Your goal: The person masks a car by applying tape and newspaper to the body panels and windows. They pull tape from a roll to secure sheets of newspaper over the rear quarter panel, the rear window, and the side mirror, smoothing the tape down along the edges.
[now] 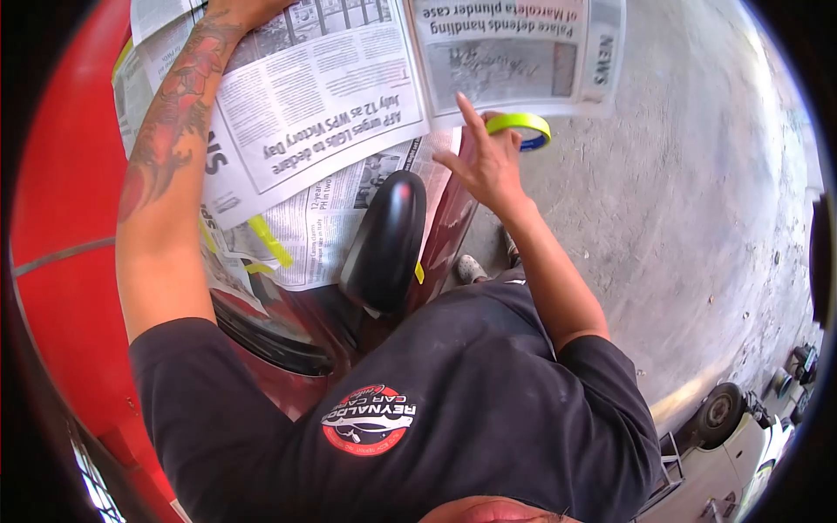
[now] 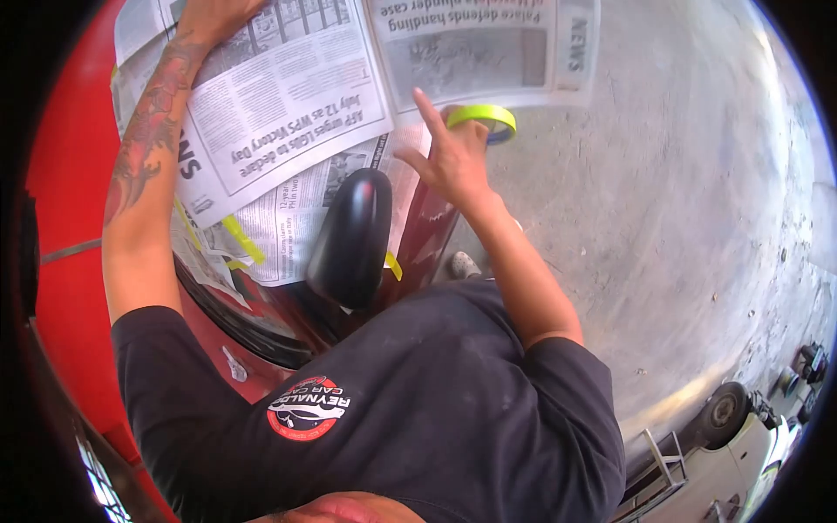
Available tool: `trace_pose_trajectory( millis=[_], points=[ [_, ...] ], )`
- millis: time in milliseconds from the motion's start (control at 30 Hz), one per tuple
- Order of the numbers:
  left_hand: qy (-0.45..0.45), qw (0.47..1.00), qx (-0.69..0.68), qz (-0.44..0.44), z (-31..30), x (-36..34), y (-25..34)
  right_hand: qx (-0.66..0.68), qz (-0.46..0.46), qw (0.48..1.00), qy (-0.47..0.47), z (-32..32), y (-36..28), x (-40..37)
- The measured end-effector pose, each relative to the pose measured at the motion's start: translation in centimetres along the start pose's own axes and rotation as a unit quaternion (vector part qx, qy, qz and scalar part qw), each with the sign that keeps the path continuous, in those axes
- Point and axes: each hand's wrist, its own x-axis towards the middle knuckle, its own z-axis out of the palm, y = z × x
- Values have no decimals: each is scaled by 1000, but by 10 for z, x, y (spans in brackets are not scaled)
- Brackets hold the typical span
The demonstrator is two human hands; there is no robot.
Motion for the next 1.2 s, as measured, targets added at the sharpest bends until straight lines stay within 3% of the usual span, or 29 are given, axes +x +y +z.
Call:
trace_pose_trajectory(
  millis=[100, 200, 267, 300, 333, 467, 700, 767, 800, 833, 933, 967, 1100, 1200],
  points=[
    [-118, 988, -74, 70, -16, 5, 17, 18, 52, 994, -93, 12, 6, 8],
    [-61, 991, -56, 108, -16, -19, 54, 9, 91, 985, -148, 22, 12, -7],
    [-238, 966, 27, 94, -22, -33, 76, 45, 70, 987, -138, 35, 18, -36],
    [-169, 979, -19, 115, -13, -52, 80, 107, 72, 984, -125, 41, 19, -52],
    [-163, 978, -47, 122, -10, -66, 86, 168, 72, 977, -109, 42, 18, -65],
    [-220, 961, -108, 125, -27, -103, 105, 218, 232, 942, -105, 34, 21, -109],
    [-244, 956, -123, 108, -49, -131, 109, 283, 371, 879, -101, 45, 64, -125],
    [-243, 957, -119, 105, -50, -135, 109, 333, 426, 841, -5, 67, 75, -134],
    [-249, 957, -113, 97, -52, -137, 109, 356, 450, 818, 44, 70, 75, -134],
    [-256, 957, -106, 91, -53, -136, 109, 364, 526, 768, -32, 63, 80, -131],
    [-279, 955, -75, 66, -62, -124, 111, 417, 571, 695, -130, 86, 122, -149],
    [-288, 954, -64, 57, -63, -121, 112, 446, 566, 683, -121, 113, 146, -165],
    [-240, 970, 7, -43, -49, -112, 112, 365, 624, 687, -70, 93, 105, -126],
    [-242, 955, 59, -163, -53, -105, 138, 427, 554, 714, -18, 113, 109, -118]
  ],
)
